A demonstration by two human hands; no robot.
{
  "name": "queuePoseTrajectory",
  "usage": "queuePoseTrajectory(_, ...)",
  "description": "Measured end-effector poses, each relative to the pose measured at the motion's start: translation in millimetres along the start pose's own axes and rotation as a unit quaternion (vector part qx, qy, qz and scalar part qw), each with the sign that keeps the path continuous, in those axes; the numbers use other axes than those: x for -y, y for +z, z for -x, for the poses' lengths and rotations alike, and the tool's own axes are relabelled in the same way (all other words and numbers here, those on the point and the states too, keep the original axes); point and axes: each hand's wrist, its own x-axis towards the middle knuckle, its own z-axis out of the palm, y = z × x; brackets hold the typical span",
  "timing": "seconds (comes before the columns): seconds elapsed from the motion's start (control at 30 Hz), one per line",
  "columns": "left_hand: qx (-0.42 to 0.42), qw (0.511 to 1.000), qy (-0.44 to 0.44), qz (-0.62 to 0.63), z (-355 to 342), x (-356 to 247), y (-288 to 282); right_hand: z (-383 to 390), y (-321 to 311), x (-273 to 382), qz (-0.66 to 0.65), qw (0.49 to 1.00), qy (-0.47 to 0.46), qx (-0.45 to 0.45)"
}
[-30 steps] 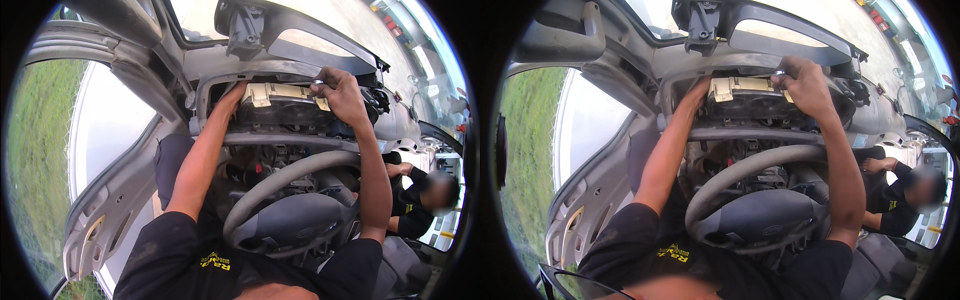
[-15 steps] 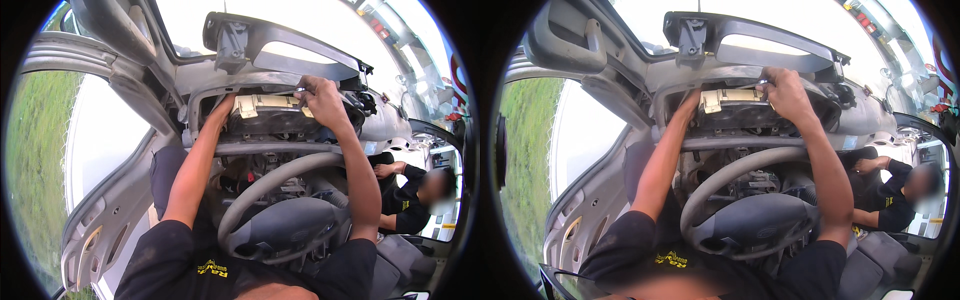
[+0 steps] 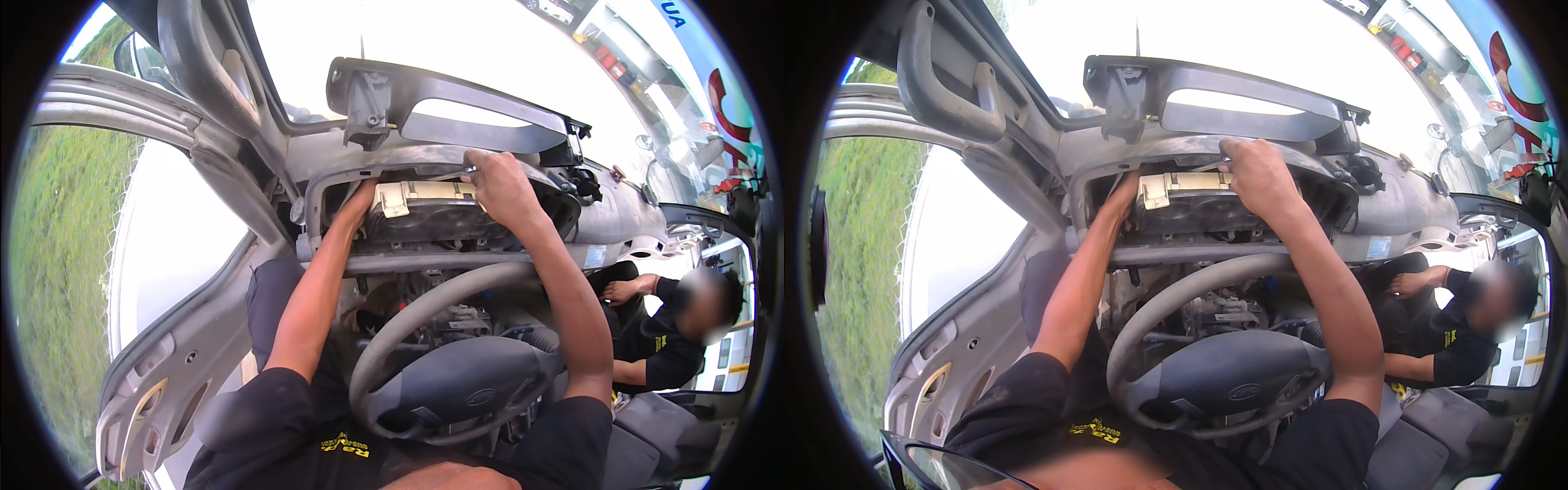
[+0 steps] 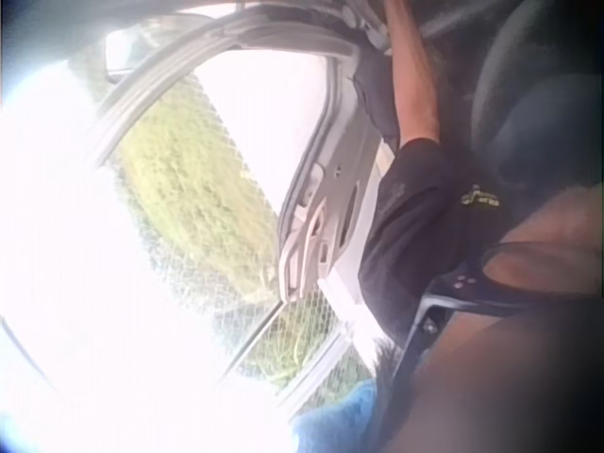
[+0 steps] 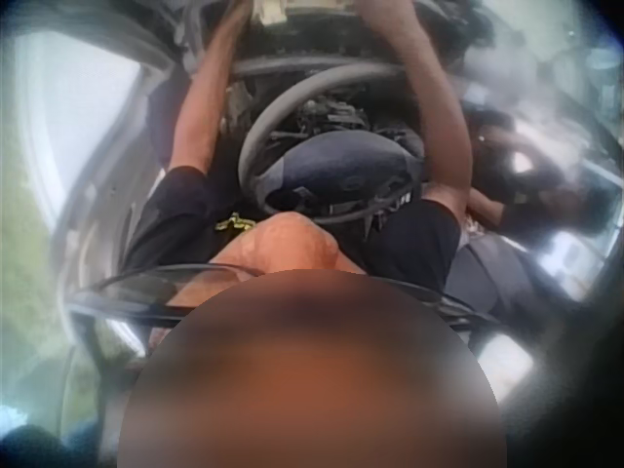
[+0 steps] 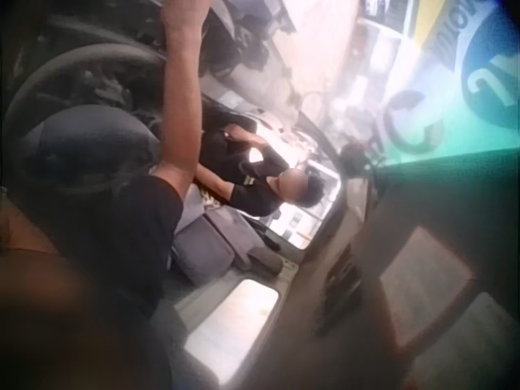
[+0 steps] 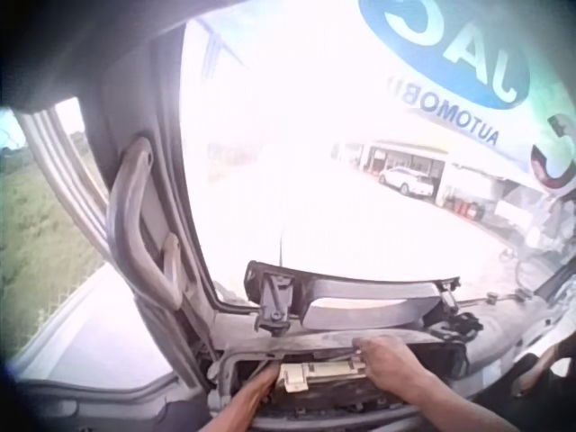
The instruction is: The person installs a dashboard instrument cluster into a vehicle. They align the cluster, use a wrench to tighten screws, and secure the panel while another person observes.
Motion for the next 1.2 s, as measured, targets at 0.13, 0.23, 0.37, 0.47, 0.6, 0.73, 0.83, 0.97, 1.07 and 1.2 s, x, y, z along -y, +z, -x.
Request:
queuePoseTrajectory(0.13,0.011,1.0,0.002,0.019,17,-15,10,2,4,-14,0.051,0.998,-0.031,0.022)
queuePoseTrajectory(0.23,0.018,1.0,-0.005,0.002,39,-38,27,10,-1,-14,0.082,0.996,-0.045,0.005)
queuePoseTrajectory(0.37,-0.045,0.997,0.058,-0.014,1,0,-8,-7,1,16,0.064,0.996,-0.056,0.023)
queuePoseTrajectory(0.47,-0.012,1.0,0.018,-0.004,-9,16,-10,-2,-1,11,0.062,0.997,-0.027,0.035)
queuePoseTrajectory(0.6,-0.007,0.997,0.065,0.034,-21,23,8,2,3,1,0.073,0.997,-0.025,0.016)
queuePoseTrajectory(0.73,-0.013,0.996,0.08,0.022,-28,30,-4,-1,11,-10,0.096,0.995,-0.01,0.035)
queuePoseTrajectory(0.83,-0.02,0.996,0.085,0.009,-26,25,-2,-3,14,-22,0.085,0.995,-0.019,0.046)
queuePoseTrajectory(0.97,-0.021,0.996,0.083,0.004,-9,9,10,6,7,-16,0.086,0.996,0.0,0.034)
queuePoseTrajectory(1.07,-0.024,0.996,0.081,-0.001,-1,6,15,8,0,-9,0.099,0.995,-0.011,0.025)
queuePoseTrajectory(1.2,-0.052,0.996,0.061,-0.033,-14,13,0,0,7,-1,0.118,0.991,-0.059,0.005)
